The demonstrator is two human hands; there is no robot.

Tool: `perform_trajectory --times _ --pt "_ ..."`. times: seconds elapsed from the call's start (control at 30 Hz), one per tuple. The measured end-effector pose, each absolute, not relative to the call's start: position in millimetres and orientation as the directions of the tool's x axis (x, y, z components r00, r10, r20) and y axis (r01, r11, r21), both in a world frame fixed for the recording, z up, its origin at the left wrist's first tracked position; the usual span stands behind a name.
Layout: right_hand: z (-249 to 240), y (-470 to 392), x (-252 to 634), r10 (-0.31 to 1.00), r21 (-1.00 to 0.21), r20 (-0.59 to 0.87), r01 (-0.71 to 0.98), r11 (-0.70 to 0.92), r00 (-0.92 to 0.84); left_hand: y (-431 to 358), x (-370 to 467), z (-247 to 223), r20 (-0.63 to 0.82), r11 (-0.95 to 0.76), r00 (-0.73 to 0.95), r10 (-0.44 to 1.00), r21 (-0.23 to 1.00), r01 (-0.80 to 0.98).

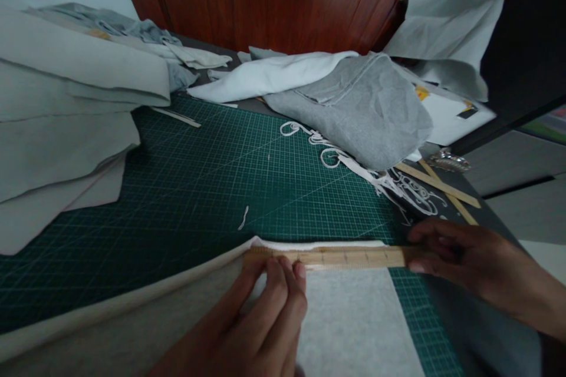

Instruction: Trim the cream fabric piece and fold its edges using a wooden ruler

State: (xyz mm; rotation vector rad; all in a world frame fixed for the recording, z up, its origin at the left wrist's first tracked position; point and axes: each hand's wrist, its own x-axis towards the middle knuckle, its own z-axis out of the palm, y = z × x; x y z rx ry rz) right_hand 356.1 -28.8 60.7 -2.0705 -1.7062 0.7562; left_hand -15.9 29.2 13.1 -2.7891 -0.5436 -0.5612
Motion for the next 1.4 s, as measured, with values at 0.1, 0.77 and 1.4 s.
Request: perform_trajectory --times 0.1,0.77,1.4 --pt "72 -23 312 0.998 -0.616 0.052 0.785 0.061 -0.036 26 -13 15 0.414 -0.893 0.843 0.343 -0.134 0.430" --pt "60 15 238 0.912 -0.593 0.010 0.733 0.335 -0.409 24 -12 20 0.409 -0.860 0.827 0.386 -0.165 0.483" --pt "53 38 169 0.991 -0.960 -0.128 -0.244 -0.134 -0.040 23 -11 20 0.387 -0.874 0.851 0.354 -0.186 0.448"
